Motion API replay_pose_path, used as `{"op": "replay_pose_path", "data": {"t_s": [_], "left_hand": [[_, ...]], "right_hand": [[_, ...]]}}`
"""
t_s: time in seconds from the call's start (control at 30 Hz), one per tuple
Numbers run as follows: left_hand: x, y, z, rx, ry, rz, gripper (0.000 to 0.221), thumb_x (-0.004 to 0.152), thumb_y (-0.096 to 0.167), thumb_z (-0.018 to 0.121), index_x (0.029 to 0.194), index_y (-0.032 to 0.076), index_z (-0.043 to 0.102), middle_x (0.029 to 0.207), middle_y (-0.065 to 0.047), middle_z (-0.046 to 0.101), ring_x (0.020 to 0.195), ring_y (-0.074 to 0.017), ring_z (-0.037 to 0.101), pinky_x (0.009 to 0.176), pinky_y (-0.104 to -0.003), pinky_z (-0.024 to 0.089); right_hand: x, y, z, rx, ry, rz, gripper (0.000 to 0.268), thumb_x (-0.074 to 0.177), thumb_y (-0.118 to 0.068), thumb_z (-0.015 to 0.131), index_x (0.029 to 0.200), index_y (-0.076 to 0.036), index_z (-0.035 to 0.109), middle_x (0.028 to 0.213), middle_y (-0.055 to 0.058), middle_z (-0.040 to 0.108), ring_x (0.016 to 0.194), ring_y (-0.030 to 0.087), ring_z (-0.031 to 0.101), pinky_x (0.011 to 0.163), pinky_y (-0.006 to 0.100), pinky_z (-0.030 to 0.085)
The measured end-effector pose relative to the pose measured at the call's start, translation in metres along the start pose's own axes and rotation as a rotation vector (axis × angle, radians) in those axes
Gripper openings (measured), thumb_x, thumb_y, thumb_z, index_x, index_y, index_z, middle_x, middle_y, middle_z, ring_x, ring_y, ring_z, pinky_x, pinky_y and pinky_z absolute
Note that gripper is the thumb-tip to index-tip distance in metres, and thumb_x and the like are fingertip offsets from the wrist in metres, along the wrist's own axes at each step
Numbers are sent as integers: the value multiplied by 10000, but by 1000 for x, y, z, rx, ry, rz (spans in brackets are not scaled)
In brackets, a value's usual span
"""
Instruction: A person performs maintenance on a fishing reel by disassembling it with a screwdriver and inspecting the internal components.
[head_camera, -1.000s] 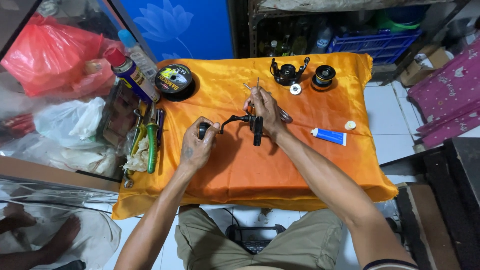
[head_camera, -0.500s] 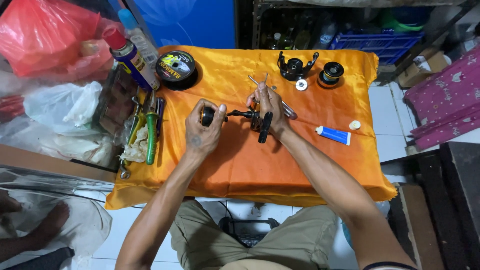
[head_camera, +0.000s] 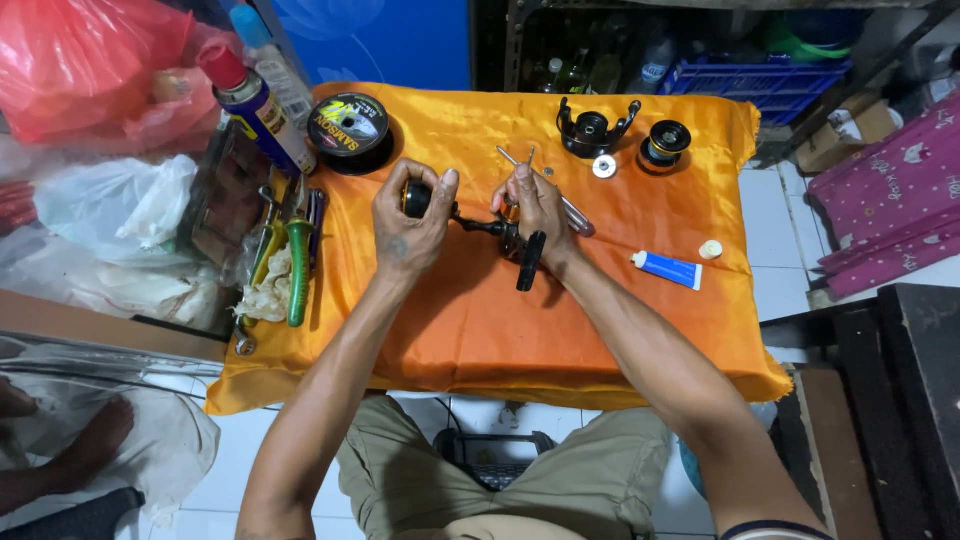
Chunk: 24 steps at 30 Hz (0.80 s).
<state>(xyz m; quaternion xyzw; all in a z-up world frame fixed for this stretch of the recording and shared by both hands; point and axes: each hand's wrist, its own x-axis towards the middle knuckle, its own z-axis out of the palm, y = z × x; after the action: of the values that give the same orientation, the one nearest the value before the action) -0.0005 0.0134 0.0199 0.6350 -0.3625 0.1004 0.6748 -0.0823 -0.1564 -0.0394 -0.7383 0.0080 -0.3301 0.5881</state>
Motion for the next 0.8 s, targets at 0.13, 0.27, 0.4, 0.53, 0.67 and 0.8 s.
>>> {"op": "replay_pose_path", "data": {"t_s": [0.13,0.27,0.4,0.53,0.67,0.8], "left_hand": [[-11,6,-4,43,7,-19,216,953,232,783,819,135,645,653,-29,585,624,-124,564,597,-263,447],[-18,13,-4,76,34,49,224,930,230,804,821,125,639,618,-61,586,550,-170,572,533,-280,460],[-26,3,-3,100,68,78,213,929,211,797,831,118,633,613,-81,576,532,-193,570,514,-290,456],[-34,1,-5,70,82,62,203,932,195,790,823,133,631,610,-57,587,535,-163,567,517,-267,459],[-39,-13,-15,28,-7,139,226,900,200,817,826,108,625,589,-66,620,507,-192,610,495,-274,476],[-41,-22,-23,-20,-18,164,223,913,189,803,829,101,616,589,-53,647,513,-163,632,505,-254,490]], "right_hand": [[2,-12,3,160,-3,35,397,1155,-334,366,865,-98,498,773,153,694,637,206,627,634,273,500],[6,-1,-13,-39,-189,-3,245,1106,-288,475,1024,-95,601,931,97,735,815,203,665,793,325,508],[7,-12,-29,-55,-280,22,156,1014,-152,634,1120,-38,639,956,82,679,887,160,610,817,317,512],[9,-37,-43,90,-337,103,188,980,-37,625,1161,-6,669,1059,59,667,969,113,594,913,292,530],[14,-56,-55,62,-462,129,205,982,-19,656,1183,18,646,1072,108,697,1001,175,676,942,340,574],[12,-64,-54,70,-561,113,177,1009,-5,604,1176,40,644,1063,156,709,1012,231,685,967,415,572]]}}
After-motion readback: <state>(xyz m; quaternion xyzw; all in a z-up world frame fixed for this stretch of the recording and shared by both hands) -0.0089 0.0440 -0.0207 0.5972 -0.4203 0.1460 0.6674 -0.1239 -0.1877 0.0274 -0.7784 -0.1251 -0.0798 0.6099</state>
